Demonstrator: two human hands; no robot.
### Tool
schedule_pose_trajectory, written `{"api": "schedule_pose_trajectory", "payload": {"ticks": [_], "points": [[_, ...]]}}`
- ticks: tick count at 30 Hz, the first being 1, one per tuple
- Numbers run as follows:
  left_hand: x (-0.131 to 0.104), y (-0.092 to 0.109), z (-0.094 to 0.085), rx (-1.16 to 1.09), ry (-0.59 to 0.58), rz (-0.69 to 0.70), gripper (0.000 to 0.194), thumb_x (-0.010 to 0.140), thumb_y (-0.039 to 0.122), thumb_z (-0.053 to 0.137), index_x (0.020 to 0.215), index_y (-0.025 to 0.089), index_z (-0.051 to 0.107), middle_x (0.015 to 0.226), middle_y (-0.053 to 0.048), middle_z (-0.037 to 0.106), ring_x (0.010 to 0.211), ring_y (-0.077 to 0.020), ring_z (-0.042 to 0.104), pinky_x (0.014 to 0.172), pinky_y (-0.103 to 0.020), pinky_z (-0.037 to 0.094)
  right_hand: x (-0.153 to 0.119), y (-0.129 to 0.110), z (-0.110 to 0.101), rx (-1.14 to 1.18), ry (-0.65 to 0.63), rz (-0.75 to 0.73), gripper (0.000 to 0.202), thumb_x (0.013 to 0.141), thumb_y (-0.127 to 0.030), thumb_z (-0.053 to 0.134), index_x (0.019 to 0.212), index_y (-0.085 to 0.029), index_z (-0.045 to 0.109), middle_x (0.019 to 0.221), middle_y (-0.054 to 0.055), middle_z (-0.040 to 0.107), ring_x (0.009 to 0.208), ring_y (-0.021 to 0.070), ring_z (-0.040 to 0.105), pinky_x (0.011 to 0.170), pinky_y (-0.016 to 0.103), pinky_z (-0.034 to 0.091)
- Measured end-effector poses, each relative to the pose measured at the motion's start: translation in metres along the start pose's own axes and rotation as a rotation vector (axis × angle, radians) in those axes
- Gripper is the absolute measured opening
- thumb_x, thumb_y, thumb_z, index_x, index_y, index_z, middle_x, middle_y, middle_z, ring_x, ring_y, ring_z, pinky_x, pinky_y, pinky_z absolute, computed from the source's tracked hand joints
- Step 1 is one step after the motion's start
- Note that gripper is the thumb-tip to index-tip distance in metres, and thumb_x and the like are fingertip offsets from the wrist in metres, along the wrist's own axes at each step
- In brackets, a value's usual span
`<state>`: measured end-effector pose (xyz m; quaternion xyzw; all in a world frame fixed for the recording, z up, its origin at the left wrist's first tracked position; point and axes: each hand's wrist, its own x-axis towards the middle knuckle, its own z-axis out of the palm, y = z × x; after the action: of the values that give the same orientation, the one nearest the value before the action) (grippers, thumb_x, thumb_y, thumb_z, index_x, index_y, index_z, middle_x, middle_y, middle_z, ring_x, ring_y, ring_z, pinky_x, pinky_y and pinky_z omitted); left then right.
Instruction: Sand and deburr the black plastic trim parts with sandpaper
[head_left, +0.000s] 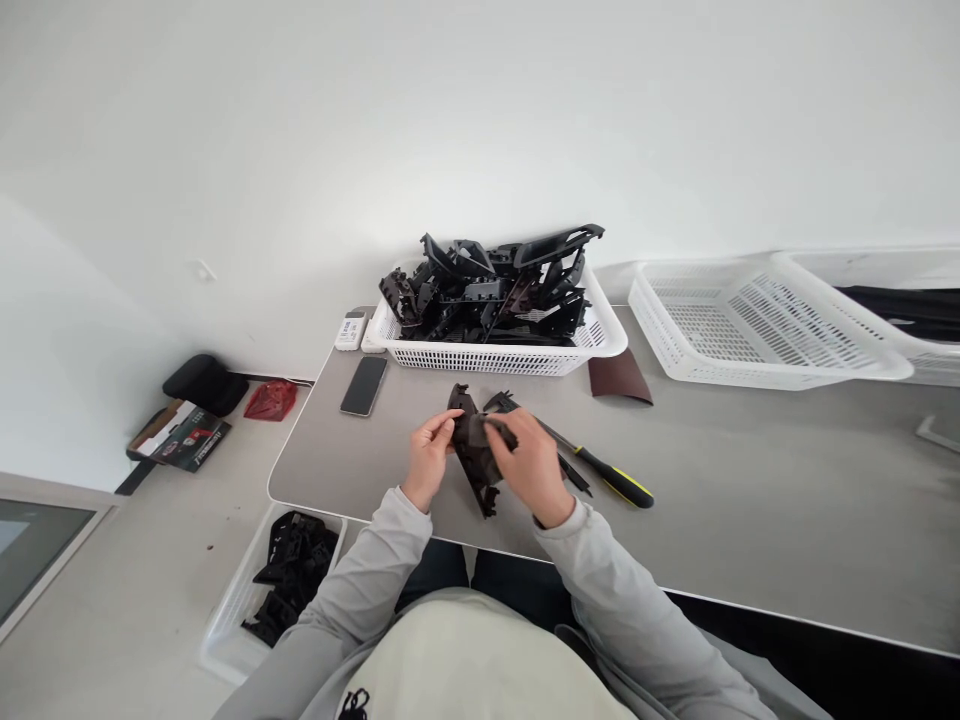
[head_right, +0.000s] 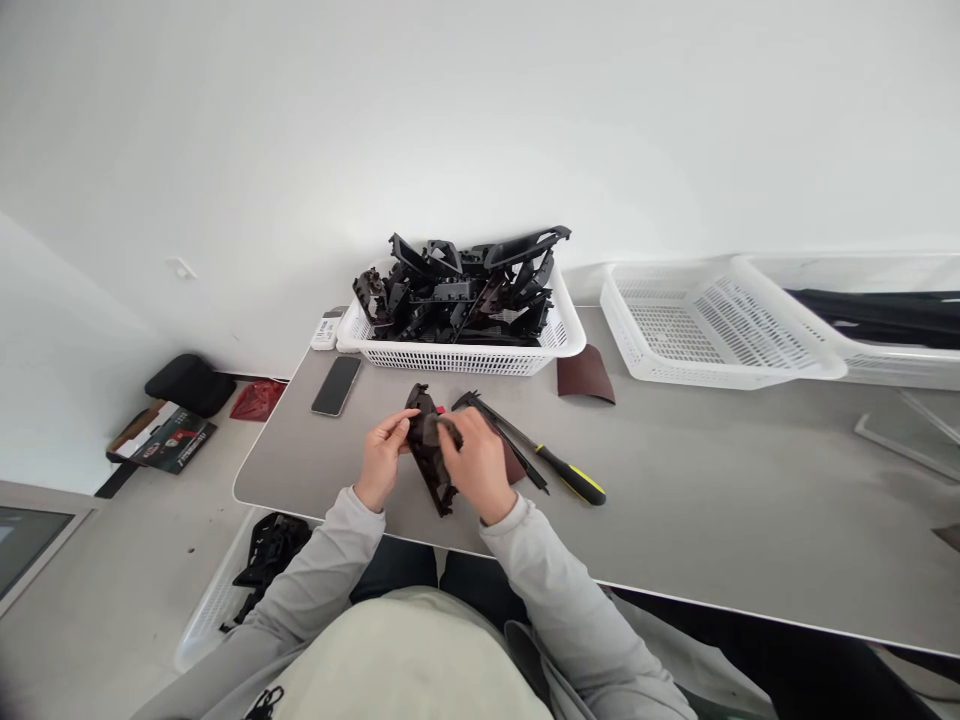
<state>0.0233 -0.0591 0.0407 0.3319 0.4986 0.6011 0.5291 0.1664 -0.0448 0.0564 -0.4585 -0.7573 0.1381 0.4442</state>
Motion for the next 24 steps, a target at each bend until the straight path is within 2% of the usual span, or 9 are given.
{"api": "schedule_pose_trajectory", "payload": {"ticks": [1,3,6,9,12,14,17,20,24], "points": [[-0.001,0.001,-0.001,0.001,-0.015,0.007,0.046,0.068,0.051,0.070,0.101,0.019,0.070,0.075,-0.003,0.064,0.065,-0.0134,0.056,0.059,-0.024,0.047,0.003,0.002,-0.003,0.003,0.048,0.029,0.016,0.090,-0.024,0.048,0.092,-0.020,0.063,0.081,0.007,0.062,0.077,0.0211,0.062,0.069,0.033,0.051],[-0.003,0.002,-0.001,-0.013,-0.052,0.025,0.058,0.072,0.050,0.068,0.122,0.023,0.060,0.066,0.001,0.058,0.058,-0.0110,0.051,0.056,-0.022,0.044,0.008,0.001,-0.008,0.039,0.063,0.029,0.015,0.090,-0.025,0.049,0.096,-0.021,0.063,0.085,0.007,0.062,0.080,0.0215,0.061,0.072,0.035,0.051],[-0.006,0.003,0.001,-0.057,-0.089,0.061,0.070,0.076,0.048,0.066,0.138,0.026,0.043,0.057,0.007,0.047,0.049,-0.0082,0.042,0.051,-0.020,0.039,0.012,-0.006,-0.008,0.072,-0.054,-0.103,0.016,0.089,-0.023,0.050,0.096,-0.022,0.064,0.088,0.007,0.063,0.085,0.0212,0.060,0.076,0.035,0.051],[-0.009,0.000,0.003,-0.082,-0.077,0.055,0.065,0.073,0.049,0.069,0.131,0.025,0.050,0.061,0.006,0.049,0.052,-0.0082,0.043,0.055,-0.020,0.040,0.016,-0.005,-0.005,-0.023,-0.099,-0.127,0.018,0.088,-0.019,0.048,0.093,-0.021,0.065,0.088,0.008,0.061,0.085,0.0222,0.059,0.076,0.035,0.050],[-0.009,-0.003,0.004,-0.057,-0.063,0.044,0.057,0.073,0.051,0.068,0.122,0.024,0.056,0.060,0.005,0.047,0.053,-0.0086,0.042,0.055,-0.021,0.039,0.023,0.002,-0.007,-0.119,0.017,0.014,0.018,0.087,-0.018,0.047,0.091,-0.020,0.065,0.085,0.009,0.059,0.080,0.0230,0.059,0.072,0.036,0.050],[-0.010,-0.002,0.004,-0.046,-0.074,0.053,0.053,0.075,0.051,0.067,0.119,0.024,0.059,0.060,0.005,0.046,0.053,-0.0087,0.041,0.054,-0.021,0.038,0.025,0.004,-0.010,-0.089,0.054,0.039,0.019,0.087,-0.019,0.048,0.093,-0.020,0.065,0.085,0.008,0.059,0.080,0.0228,0.059,0.073,0.036,0.050],[-0.010,-0.001,0.006,-0.064,-0.079,0.039,0.052,0.073,0.050,0.068,0.117,0.023,0.060,0.060,0.004,0.047,0.054,-0.0094,0.043,0.055,-0.022,0.039,0.023,0.001,-0.010,-0.011,-0.052,-0.087,0.022,0.087,-0.017,0.048,0.097,-0.023,0.066,0.091,0.008,0.060,0.086,0.0225,0.059,0.077,0.036,0.050],[-0.011,-0.001,0.008,-0.091,-0.051,0.010,0.053,0.071,0.050,0.069,0.115,0.022,0.061,0.060,0.004,0.052,0.055,-0.0105,0.047,0.057,-0.023,0.041,0.022,-0.001,-0.008,-0.075,-0.157,-0.165,0.024,0.086,-0.014,0.047,0.097,-0.023,0.067,0.090,0.009,0.060,0.086,0.0240,0.057,0.077,0.039,0.048],[-0.009,-0.005,0.008,-0.161,-0.089,0.008,0.045,0.073,0.048,0.068,0.109,0.022,0.064,0.093,-0.005,0.068,0.083,-0.0164,0.062,0.078,-0.027,0.048,0.024,0.004,-0.008,-0.112,-0.080,-0.031,0.023,0.089,-0.019,0.045,0.094,-0.020,0.067,0.083,0.009,0.058,0.079,0.0236,0.056,0.073,0.038,0.047]]}}
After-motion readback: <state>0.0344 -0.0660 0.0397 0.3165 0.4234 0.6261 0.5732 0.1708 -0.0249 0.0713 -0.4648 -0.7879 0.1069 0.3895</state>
